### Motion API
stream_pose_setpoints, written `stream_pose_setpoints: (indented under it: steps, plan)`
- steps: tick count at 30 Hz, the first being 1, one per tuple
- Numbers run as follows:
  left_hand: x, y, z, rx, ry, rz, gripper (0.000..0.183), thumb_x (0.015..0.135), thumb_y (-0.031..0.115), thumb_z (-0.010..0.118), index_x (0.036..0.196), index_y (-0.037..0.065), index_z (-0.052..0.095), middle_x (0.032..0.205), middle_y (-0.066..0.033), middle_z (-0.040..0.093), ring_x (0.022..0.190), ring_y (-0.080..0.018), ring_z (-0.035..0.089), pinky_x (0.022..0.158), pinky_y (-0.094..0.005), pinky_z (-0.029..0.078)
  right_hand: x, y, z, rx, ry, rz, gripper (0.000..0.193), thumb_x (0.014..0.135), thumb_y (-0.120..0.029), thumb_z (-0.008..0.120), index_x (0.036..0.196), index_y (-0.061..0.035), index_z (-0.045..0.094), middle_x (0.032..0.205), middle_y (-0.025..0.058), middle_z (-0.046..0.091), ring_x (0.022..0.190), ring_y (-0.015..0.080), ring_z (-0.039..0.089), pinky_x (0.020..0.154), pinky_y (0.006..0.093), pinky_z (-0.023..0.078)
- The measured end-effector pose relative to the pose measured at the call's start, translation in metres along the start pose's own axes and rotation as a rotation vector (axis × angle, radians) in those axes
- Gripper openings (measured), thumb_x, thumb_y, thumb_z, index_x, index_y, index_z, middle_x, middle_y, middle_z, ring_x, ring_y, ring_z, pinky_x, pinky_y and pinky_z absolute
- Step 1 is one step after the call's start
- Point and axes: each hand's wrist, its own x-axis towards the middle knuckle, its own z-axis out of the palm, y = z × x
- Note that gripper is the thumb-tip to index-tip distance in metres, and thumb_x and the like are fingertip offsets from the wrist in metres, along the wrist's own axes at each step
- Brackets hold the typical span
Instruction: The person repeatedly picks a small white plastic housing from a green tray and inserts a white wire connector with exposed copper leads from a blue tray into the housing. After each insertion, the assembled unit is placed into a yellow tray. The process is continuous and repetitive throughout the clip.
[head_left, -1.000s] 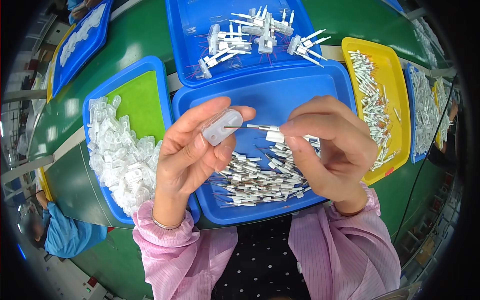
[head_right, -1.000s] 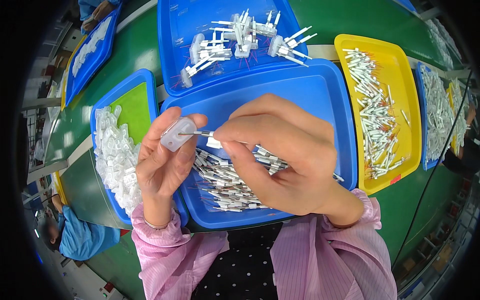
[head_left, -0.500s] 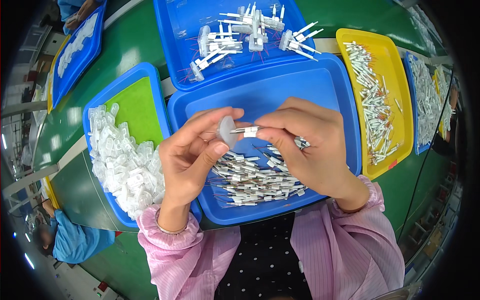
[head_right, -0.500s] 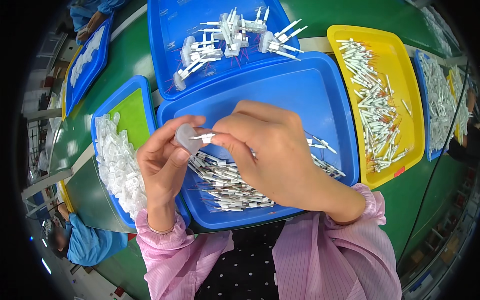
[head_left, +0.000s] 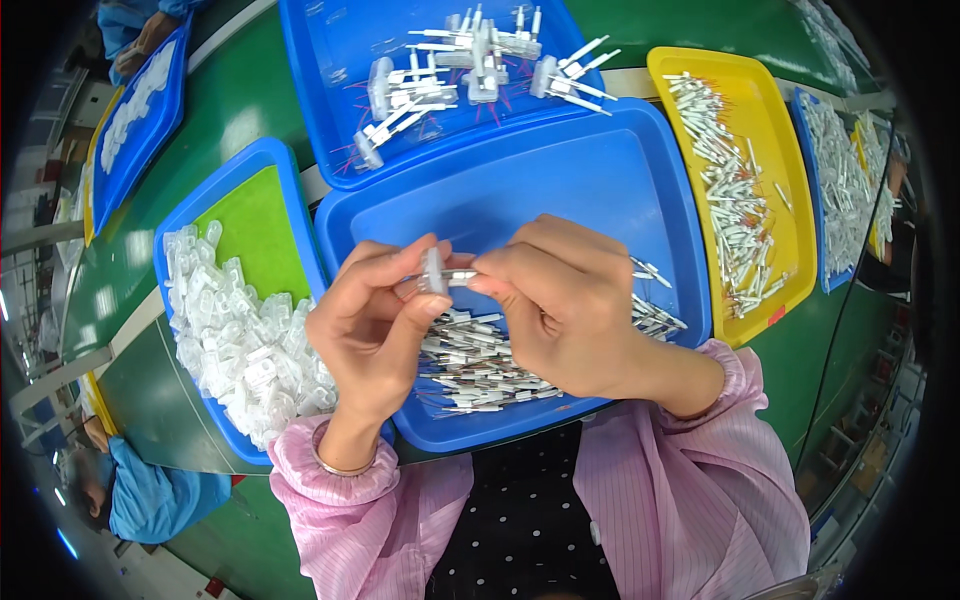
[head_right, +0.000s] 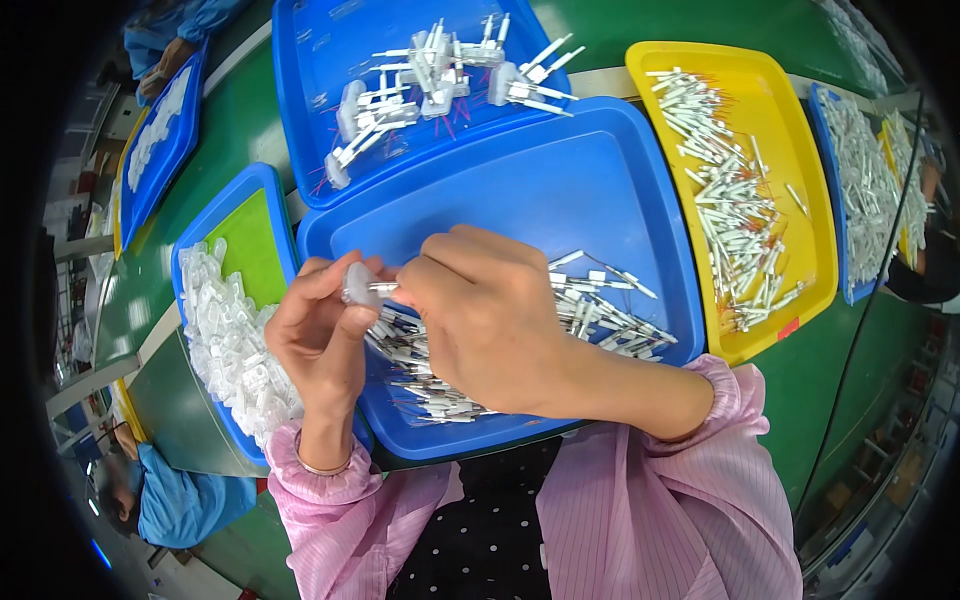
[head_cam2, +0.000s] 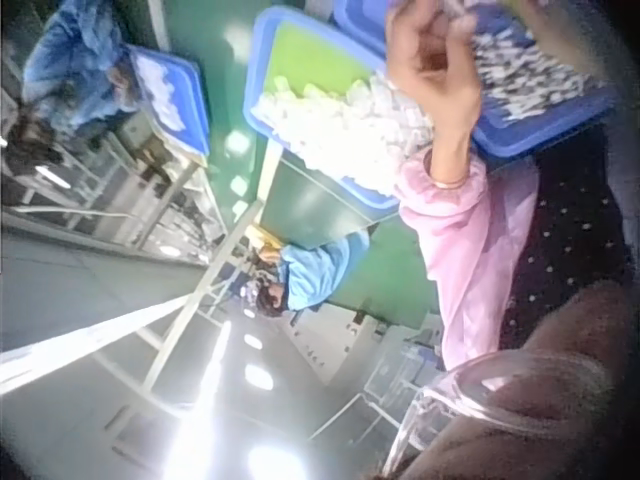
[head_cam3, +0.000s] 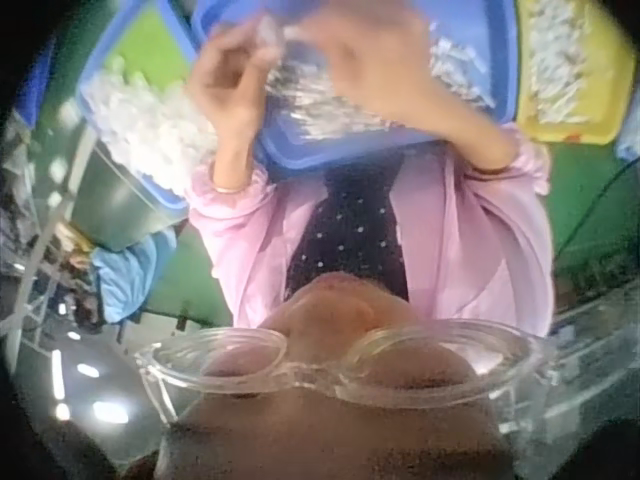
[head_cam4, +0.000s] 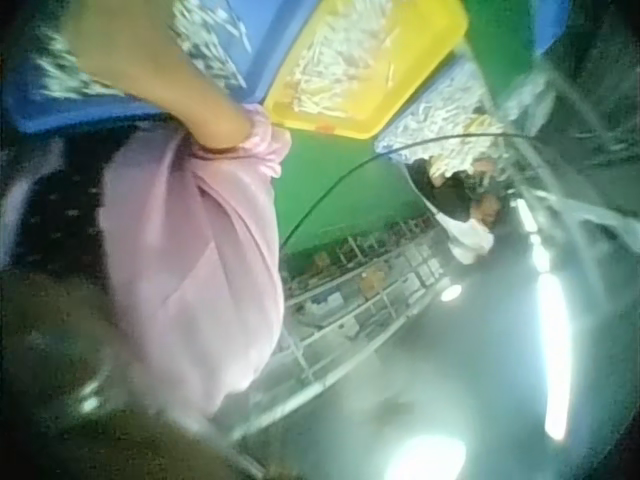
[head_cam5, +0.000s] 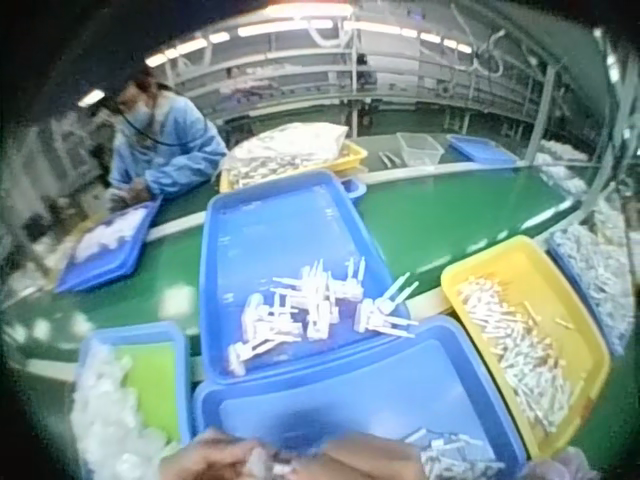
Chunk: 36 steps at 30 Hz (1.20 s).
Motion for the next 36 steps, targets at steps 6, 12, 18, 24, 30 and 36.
stream_pose_setpoints:
  steps: [6,12,18,24,30,36]
  plan:
    - [0.0,0.003,-0.005,0.169,-0.065,0.021,0.032,0.072,-0.012,0.059,0.104,-0.009,0.055,0.093,-0.0135,0.054,0.088,-0.0238,0.059,0.079,-0.0318,0.048,-0.002,0.0,-0.001,-0.032,-0.006,-0.069,0.01,0.062,0.006,0.063,0.068,-0.0004,0.058,0.058,0.0083,0.049,0.046,0.0215,0.046,0.04,0.0323,0.034]
    - [0.005,0.012,-0.008,0.096,-0.075,-0.099,0.033,0.074,-0.009,0.06,0.106,-0.008,0.053,0.093,-0.011,0.053,0.091,-0.0214,0.057,0.081,-0.0292,0.045,0.008,0.0,-0.027,0.113,-0.251,0.032,0.007,0.072,-0.004,0.063,0.076,0.0001,0.06,0.063,0.0097,0.053,0.05,0.0223,0.051,0.046,0.0305,0.039]
    - [0.007,0.018,-0.02,0.194,0.151,-0.172,0.033,0.079,0.006,0.059,0.109,-0.006,0.052,0.097,-0.0159,0.059,0.088,-0.0209,0.059,0.076,-0.0329,0.049,0.014,0.058,-0.134,-0.906,-0.066,0.378,0.009,0.075,-0.002,0.055,0.08,0.0021,0.061,0.067,0.0167,0.06,0.061,0.0261,0.061,0.056,0.0326,0.046]
    - [0.007,0.021,-0.012,0.166,0.037,-0.212,0.031,0.078,-0.002,0.059,0.108,-0.006,0.052,0.095,-0.0143,0.06,0.086,-0.018,0.059,0.072,-0.0277,0.049,-0.023,0.158,-0.228,-1.179,-0.076,0.753,0.012,0.062,-0.006,0.059,0.073,-0.0001,0.061,0.081,0.0199,0.061,0.075,0.0358,0.06,0.069,0.0424,0.047]
    - [0.007,0.014,-0.011,0.083,0.093,-0.234,0.034,0.079,0.009,0.059,0.109,-0.006,0.05,0.094,-0.0141,0.059,0.084,-0.0201,0.059,0.074,-0.0291,0.047,-0.007,0.129,-0.214,-1.147,0.081,0.835,0.015,0.062,-0.012,0.061,0.075,-0.0037,0.062,0.076,0.0149,0.062,0.071,0.0318,0.06,0.064,0.0382,0.048]
    - [0.008,0.011,-0.011,-0.244,0.066,-0.346,0.034,0.081,0.009,0.058,0.11,-0.006,0.049,0.093,-0.0129,0.06,0.079,-0.0197,0.06,0.069,-0.0271,0.046,0.025,0.065,-0.16,-0.965,0.334,0.429,0.015,0.065,-0.013,0.06,0.075,-0.0026,0.062,0.071,0.0141,0.062,0.067,0.0299,0.061,0.063,0.0379,0.047]
